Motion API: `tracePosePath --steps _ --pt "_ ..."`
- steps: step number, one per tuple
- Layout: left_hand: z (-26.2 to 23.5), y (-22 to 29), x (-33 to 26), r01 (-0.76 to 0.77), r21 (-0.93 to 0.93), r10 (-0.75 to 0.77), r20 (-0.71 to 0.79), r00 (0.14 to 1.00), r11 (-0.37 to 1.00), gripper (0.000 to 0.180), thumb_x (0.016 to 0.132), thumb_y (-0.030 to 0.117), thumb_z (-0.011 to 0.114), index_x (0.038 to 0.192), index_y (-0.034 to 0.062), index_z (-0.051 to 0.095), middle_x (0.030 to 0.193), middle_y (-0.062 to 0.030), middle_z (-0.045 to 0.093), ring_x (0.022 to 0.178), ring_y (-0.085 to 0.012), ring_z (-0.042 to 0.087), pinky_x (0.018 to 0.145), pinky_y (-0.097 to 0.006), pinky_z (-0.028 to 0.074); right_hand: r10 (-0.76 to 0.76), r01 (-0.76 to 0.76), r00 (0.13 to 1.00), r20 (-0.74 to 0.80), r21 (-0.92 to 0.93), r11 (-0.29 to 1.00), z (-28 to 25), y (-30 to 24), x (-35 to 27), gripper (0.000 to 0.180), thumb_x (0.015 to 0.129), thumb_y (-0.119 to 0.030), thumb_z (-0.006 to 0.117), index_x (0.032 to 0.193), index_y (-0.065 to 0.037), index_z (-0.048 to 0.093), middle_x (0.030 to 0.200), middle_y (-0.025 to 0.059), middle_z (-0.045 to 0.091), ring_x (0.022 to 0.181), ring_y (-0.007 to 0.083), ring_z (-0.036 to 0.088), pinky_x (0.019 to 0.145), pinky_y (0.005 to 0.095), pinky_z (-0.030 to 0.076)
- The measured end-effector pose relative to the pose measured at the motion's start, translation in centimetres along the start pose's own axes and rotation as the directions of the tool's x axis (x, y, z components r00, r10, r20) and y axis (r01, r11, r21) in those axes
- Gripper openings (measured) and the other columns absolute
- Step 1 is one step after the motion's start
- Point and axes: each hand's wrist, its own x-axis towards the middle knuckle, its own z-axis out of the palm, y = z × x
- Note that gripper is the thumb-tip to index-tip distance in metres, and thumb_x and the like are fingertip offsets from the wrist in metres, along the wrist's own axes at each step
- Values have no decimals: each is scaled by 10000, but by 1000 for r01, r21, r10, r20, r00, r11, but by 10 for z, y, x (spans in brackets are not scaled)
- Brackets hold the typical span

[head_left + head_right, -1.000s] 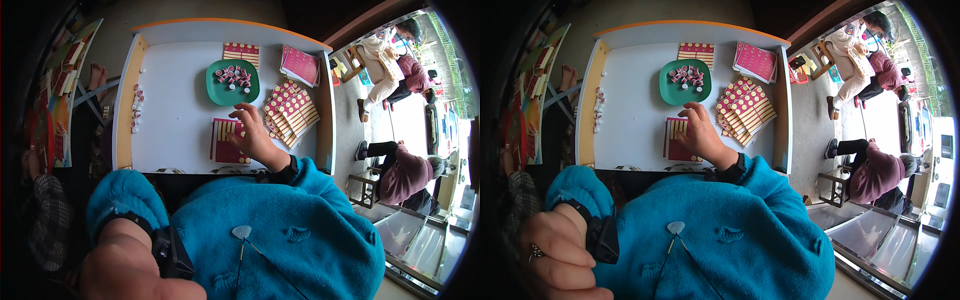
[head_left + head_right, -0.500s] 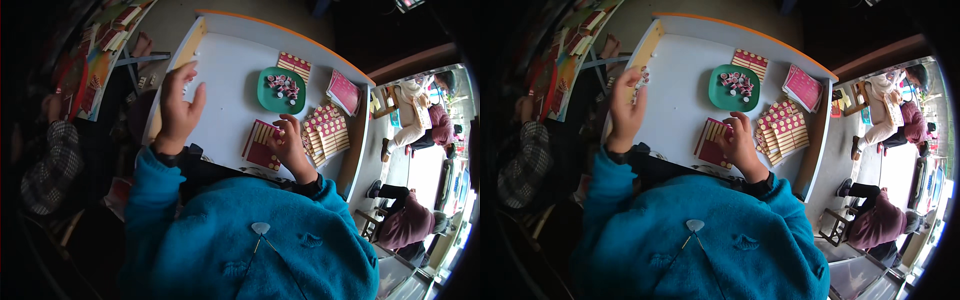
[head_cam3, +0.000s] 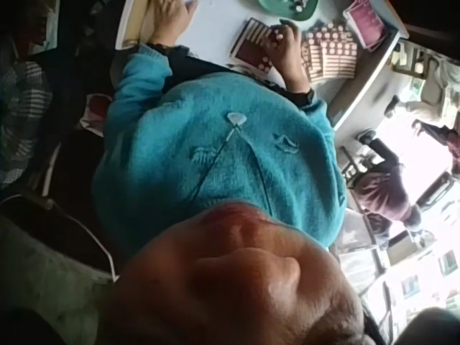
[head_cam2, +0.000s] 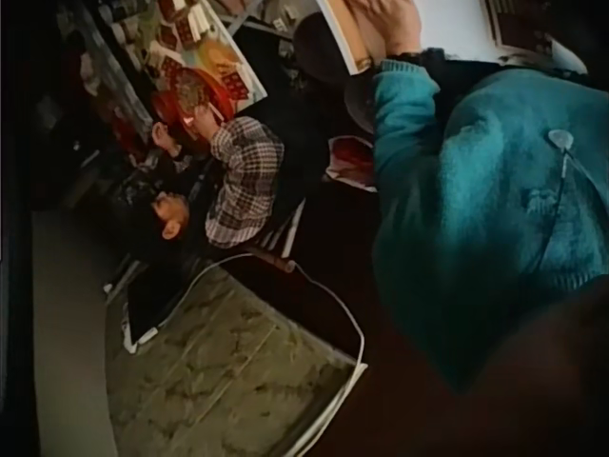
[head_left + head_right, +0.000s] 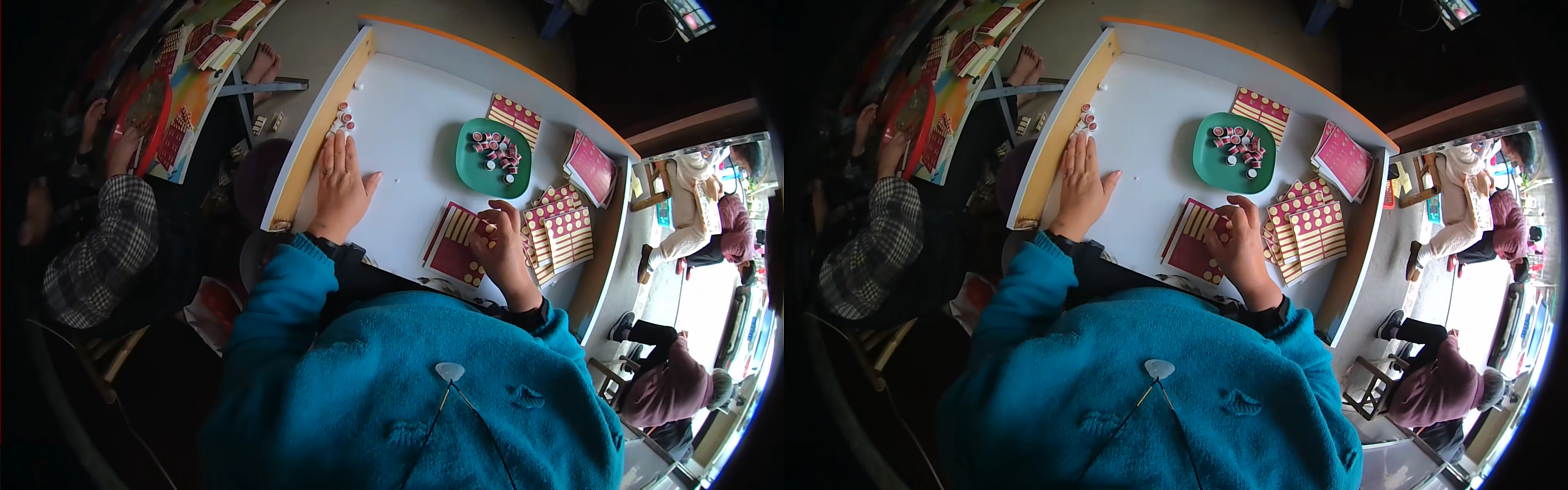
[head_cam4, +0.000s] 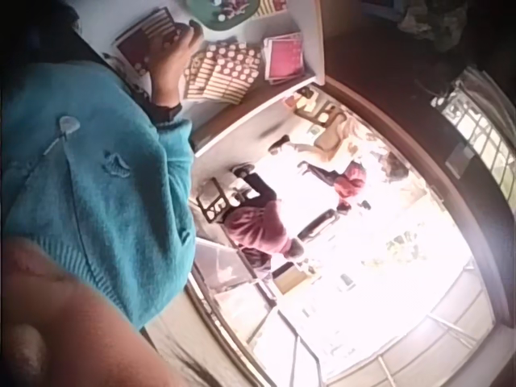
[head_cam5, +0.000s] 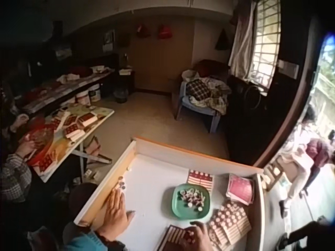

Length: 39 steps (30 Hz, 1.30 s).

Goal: The worker is manually sorting small decorative components and placing them onto cards.

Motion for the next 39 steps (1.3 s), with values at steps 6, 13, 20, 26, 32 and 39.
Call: tracePosePath --steps 6,13,20,26,32,39 --pt "2 15 -1 -117 -79 124 85 989 990 716 918 370 571 1418 -74 316 1506 -241 279 1427 -359 207 1166 -466 148 27 -25 998 -60 37 999 -3 2 -2 327 752 -72 704 1045 -22 568 1178 165 515 1033 357 569 847 401 518" --pt "5 22 0 -213 -26 214 170 962 977 694 944 424 500 1417 -57 339 1510 -217 295 1433 -316 216 1179 -460 91 29 -36 998 -54 -147 989 -12 7 -10 359 758 -86 708 1094 -29 595 1058 144 563 943 324 595 814 383 514" --pt "0 30 -2 -230 47 223 121 967 972 620 931 364 538 1414 7 383 1486 -185 350 1412 -302 271 1174 -464 111 -59 57 998 2 -283 957 -9 12 -7 356 753 -103 684 1095 -39 610 1011 138 567 962 332 574 846 401 490" --pt "-33 87 0 -421 -286 455 62 888 861 532 839 186 646 1317 14 491 1351 -161 473 1312 -307 401 1133 -463 257 -77 79 997 19 -232 970 -5 16 -8 346 753 -63 675 1090 -36 605 1001 136 567 955 329 569 849 396 484" --pt "-8 116 -15 -538 -396 610 76 788 744 495 779 149 698 1245 49 564 1289 -130 520 1279 -297 436 1112 -434 313 -160 155 987 5 -286 945 0 15 -10 344 748 -54 675 1083 -27 600 1009 143 567 952 339 565 841 403 487" --pt "-18 101 1 -382 -419 436 38 899 824 493 760 155 726 1213 37 571 1203 -137 540 1175 -308 492 1023 -418 391 -90 80 995 -36 -213 974 -4 10 -9 347 743 -47 670 1081 -20 597 1024 148 568 966 346 565 835 403 495"
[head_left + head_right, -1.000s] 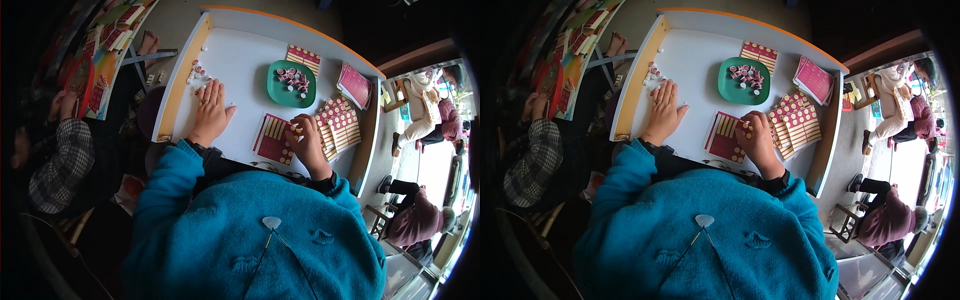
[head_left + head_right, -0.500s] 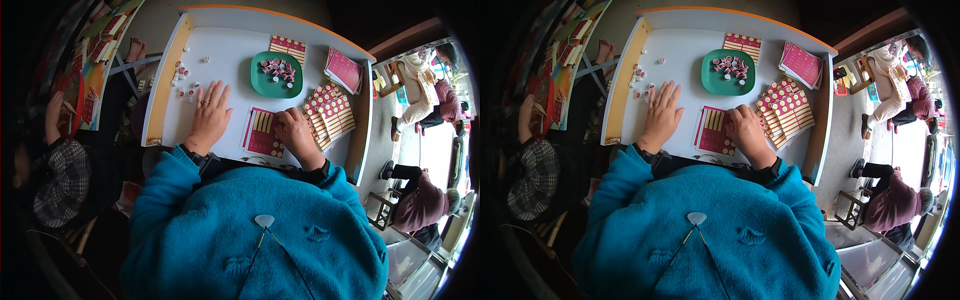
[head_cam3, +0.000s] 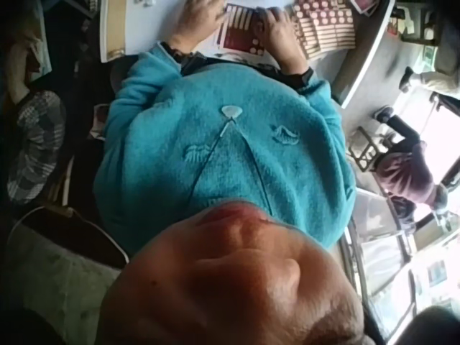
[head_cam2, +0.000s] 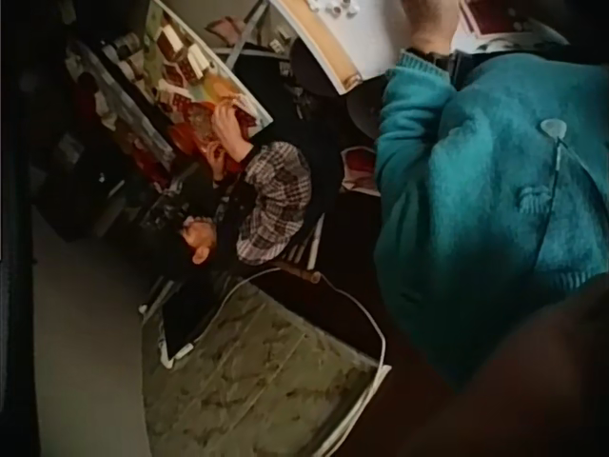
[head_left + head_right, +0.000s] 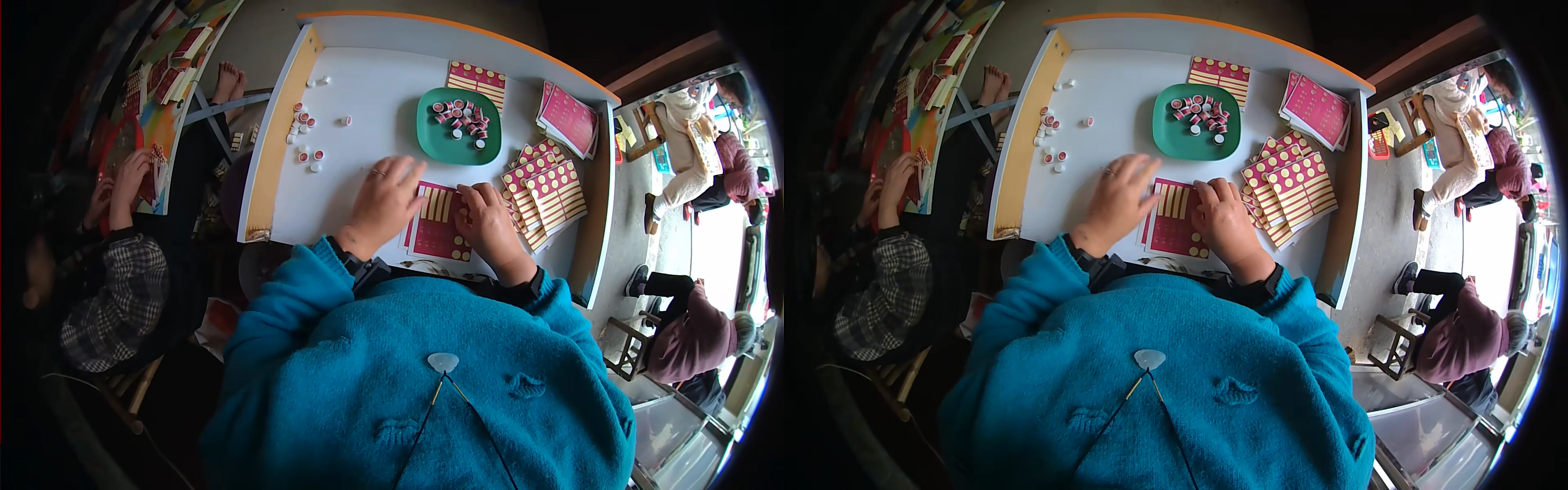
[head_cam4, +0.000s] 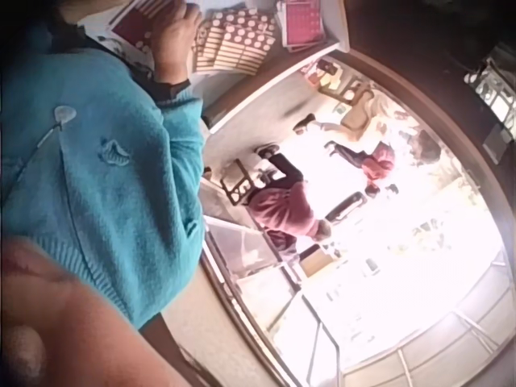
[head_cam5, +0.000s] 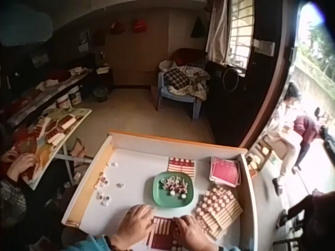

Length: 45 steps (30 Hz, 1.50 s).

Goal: The worker is manually sorting small decorative components and placing them onto cards.

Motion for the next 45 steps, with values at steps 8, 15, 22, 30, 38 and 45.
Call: tracePosePath --steps 8,15,22,30,38,45 --pt "-20 -114 61 415 307 -377 -177 909 857 301 845 152 667 1104 24 585 1022 -161 600 964 -364 571 817 -445 473 -12 11 999 50 4 1000 2 3 2 325 761 -55 668 1075 -22 595 1022 149 561 978 341 566 848 394 498" --pt "-10 -104 55 294 169 -258 -208 944 941 174 865 76 603 1027 23 570 947 -171 615 914 -359 592 784 -442 480 -73 73 997 6 -25 997 6 3 2 270 767 -63 670 1019 -21 583 990 147 550 955 341 550 816 411 498" --pt "3 12 4 -69 -253 71 1 997 965 207 820 12 582 1020 35 536 938 -157 583 896 -332 579 783 -425 484 -47 44 998 -36 -72 996 14 11 2 215 788 -65 668 988 -36 596 969 136 570 923 332 568 792 409 493" --pt "24 12 -3 -115 -155 134 117 984 981 155 803 37 576 956 49 555 915 -133 570 897 -315 575 791 -421 497 -79 76 995 -55 -55 996 7 1 -1 154 787 -48 651 935 -33 610 944 132 584 901 325 574 784 414 495" --pt "25 13 3 -14 -180 34 106 994 984 156 801 52 610 950 26 571 915 -157 615 896 -338 597 786 -428 501 -61 60 998 -9 -85 995 14 12 8 209 802 -56 629 1008 -29 611 963 131 586 917 319 574 788 397 502" --pt "30 12 4 81 -209 -69 63 996 975 162 785 65 659 922 15 590 846 -163 637 824 -356 614 737 -439 504 -113 128 990 80 -216 968 5 3 -3 244 799 -67 630 1035 -11 605 1032 128 590 957 317 577 829 371 511"
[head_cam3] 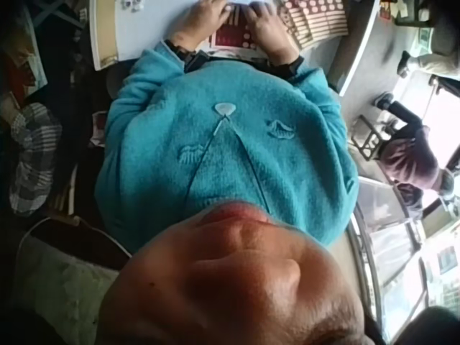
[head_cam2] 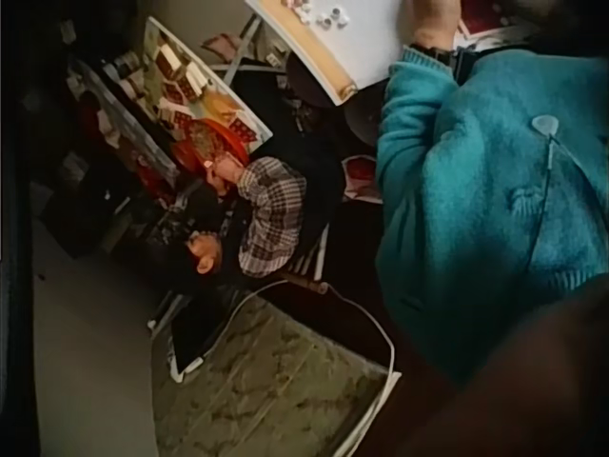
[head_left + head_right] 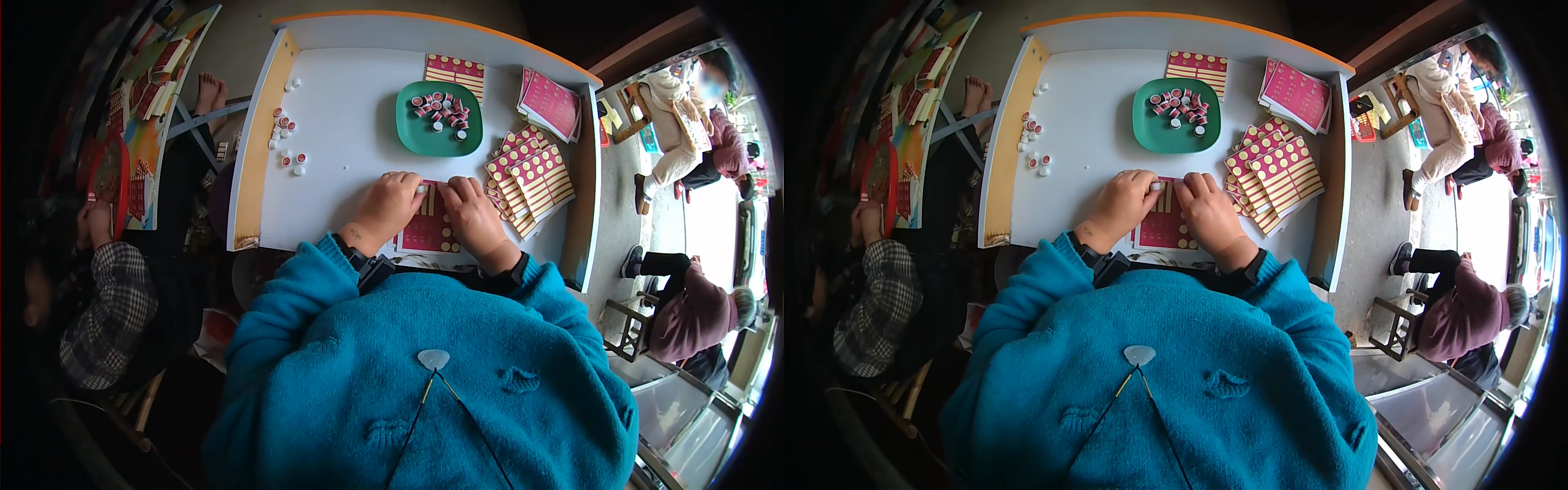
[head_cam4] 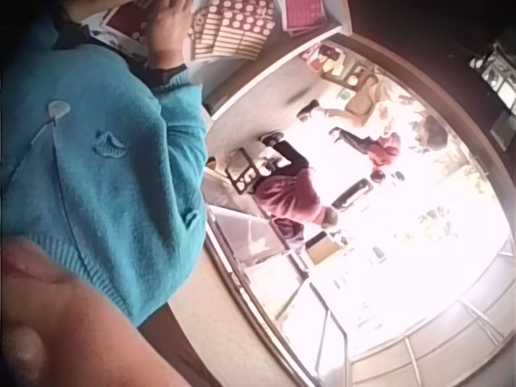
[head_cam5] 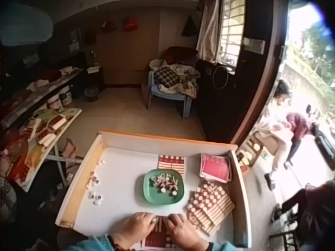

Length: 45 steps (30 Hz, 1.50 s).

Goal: The worker is manually sorting small decorative components and placing them onto cards.

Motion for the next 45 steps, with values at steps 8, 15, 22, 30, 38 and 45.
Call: tracePosePath --steps 8,15,22,30,38,45 --pt "-4 -3 2 0 -77 -2 -23 1000 997 140 774 57 673 885 7 605 818 -154 632 789 -349 615 702 -426 507 28 -16 999 -31 339 941 -9 6 -13 182 821 1 639 971 -5 536 1047 135 585 958 239 592 848 341 508" --pt "-10 -3 3 68 -199 -56 63 996 978 144 766 15 662 902 -3 618 799 -135 610 739 -325 606 679 -397 509 467 -294 871 154 924 245 -12 13 -2 208 874 56 614 912 -33 431 986 103 577 895 135 586 822 285 498" --pt "-41 26 2 -116 -117 91 -200 975 986 201 718 -20 691 904 16 624 881 -113 607 795 -306 603 718 -382 511 399 -307 875 273 952 20 -15 -13 19 327 845 50 662 821 -90 368 871 59 594 838 112 571 771 234 475" --pt "-48 34 1 -152 -71 134 -211 968 986 241 688 -30 694 913 31 634 881 -103 609 842 -298 599 740 -385 508 363 -278 894 263 960 -12 -15 -22 28 364 838 48 672 776 -96 344 858 52 594 803 90 550 720 216 458" --pt "-59 33 4 -189 -48 171 -257 951 981 196 725 -25 702 904 15 634 883 -106 614 822 -267 623 727 -354 531 356 -247 905 232 969 -1 -22 -18 26 232 870 7 658 811 -71 448 881 46 581 795 90 532 720 225 452" --pt "-67 42 9 -193 -430 83 -261 962 882 187 752 -32 724 921 4 650 896 -98 645 744 -186 650 660 -285 531 178 -269 903 390 839 -472 -19 -14 26 141 895 -40 651 875 -51 512 888 45 593 780 95 533 726 230 458"
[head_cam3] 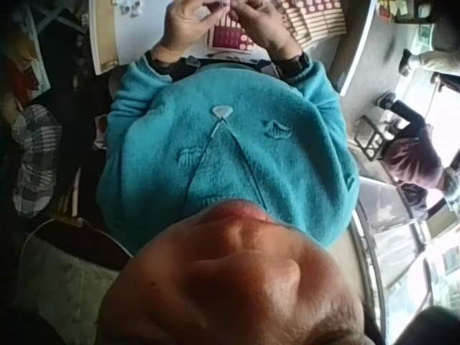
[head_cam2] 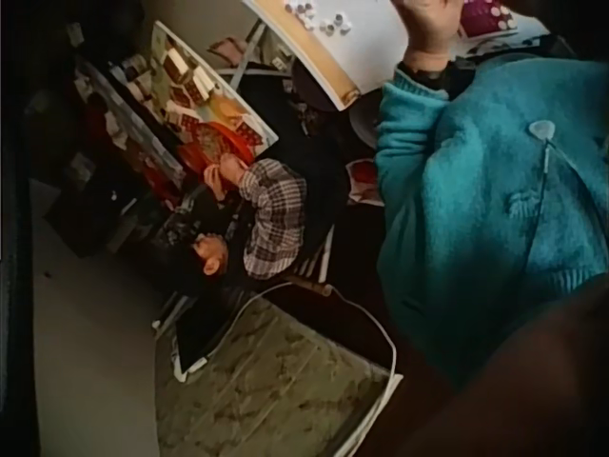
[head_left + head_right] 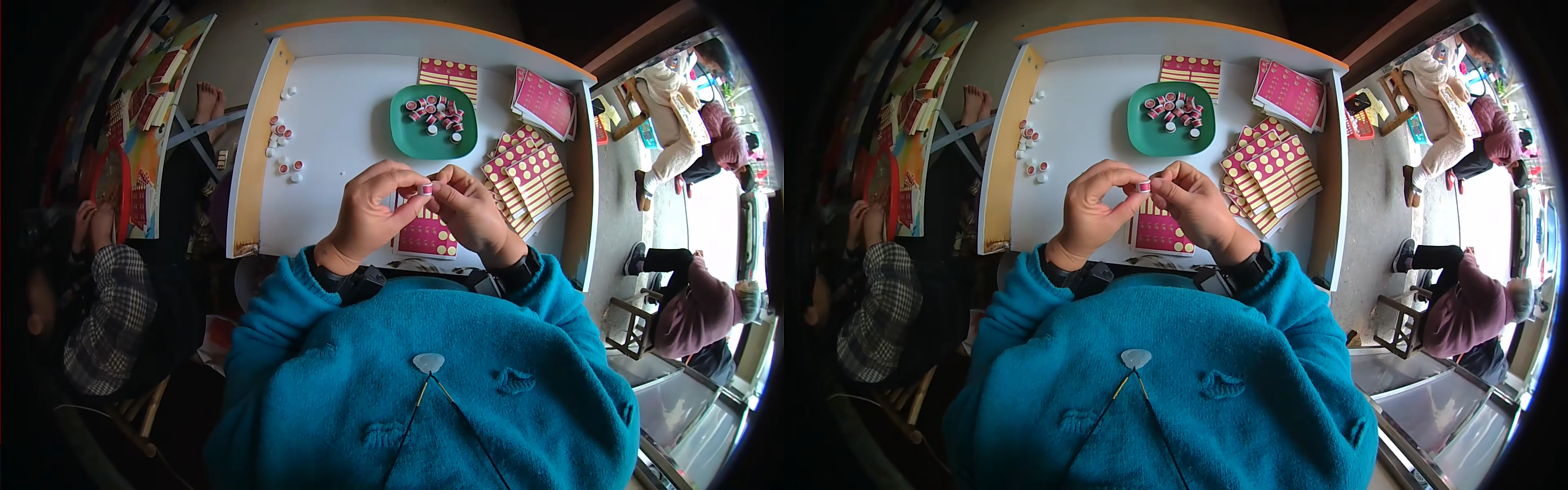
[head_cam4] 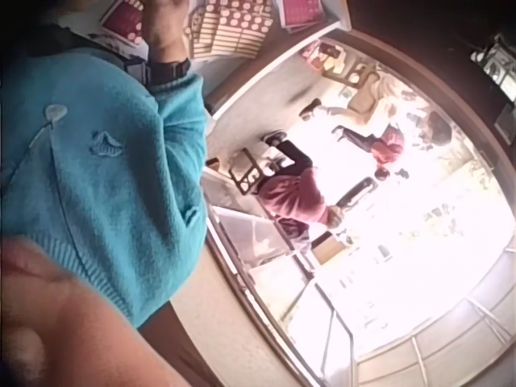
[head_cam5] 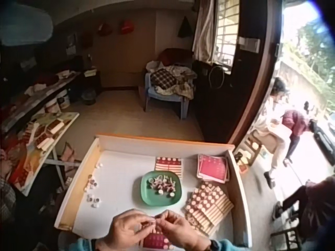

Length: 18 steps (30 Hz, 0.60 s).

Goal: The worker is manually sorting small decorative components and placing them onto cards.

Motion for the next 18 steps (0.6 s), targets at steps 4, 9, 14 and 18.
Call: tracePosePath --steps 4,9,14,18 --pt "6 -13 -9 81 -96 -87 -63 994 992 192 747 -34 726 919 9 651 899 -95 640 755 -198 645 669 -298 530 -116 115 993 -3 -83 990 5 -6 -2 149 891 -33 653 871 -42 505 893 46 602 794 89 545 735 230 471" --pt "4 -16 -5 -42 285 50 -20 999 957 221 714 -34 730 913 31 656 901 -88 618 831 -249 619 737 -349 520 -343 330 936 77 -533 779 22 -8 -10 131 894 29 604 885 -36 490 980 78 596 853 116 558 783 262 469" --pt "3 -11 -1 -129 406 120 49 992 905 283 680 -51 747 932 37 651 907 -88 607 864 -286 605 742 -361 504 -327 275 943 54 -679 680 19 -7 -10 144 887 55 593 897 -35 481 1013 87 601 912 120 565 839 278 468" --pt "1 -6 -1 -157 343 165 6 986 926 248 682 -37 733 904 54 668 892 -71 598 908 -262 584 791 -362 498 -323 307 945 45 -452 837 14 -3 -6 143 889 31 608 902 -43 486 1015 82 605 912 116 557 822 261 460"
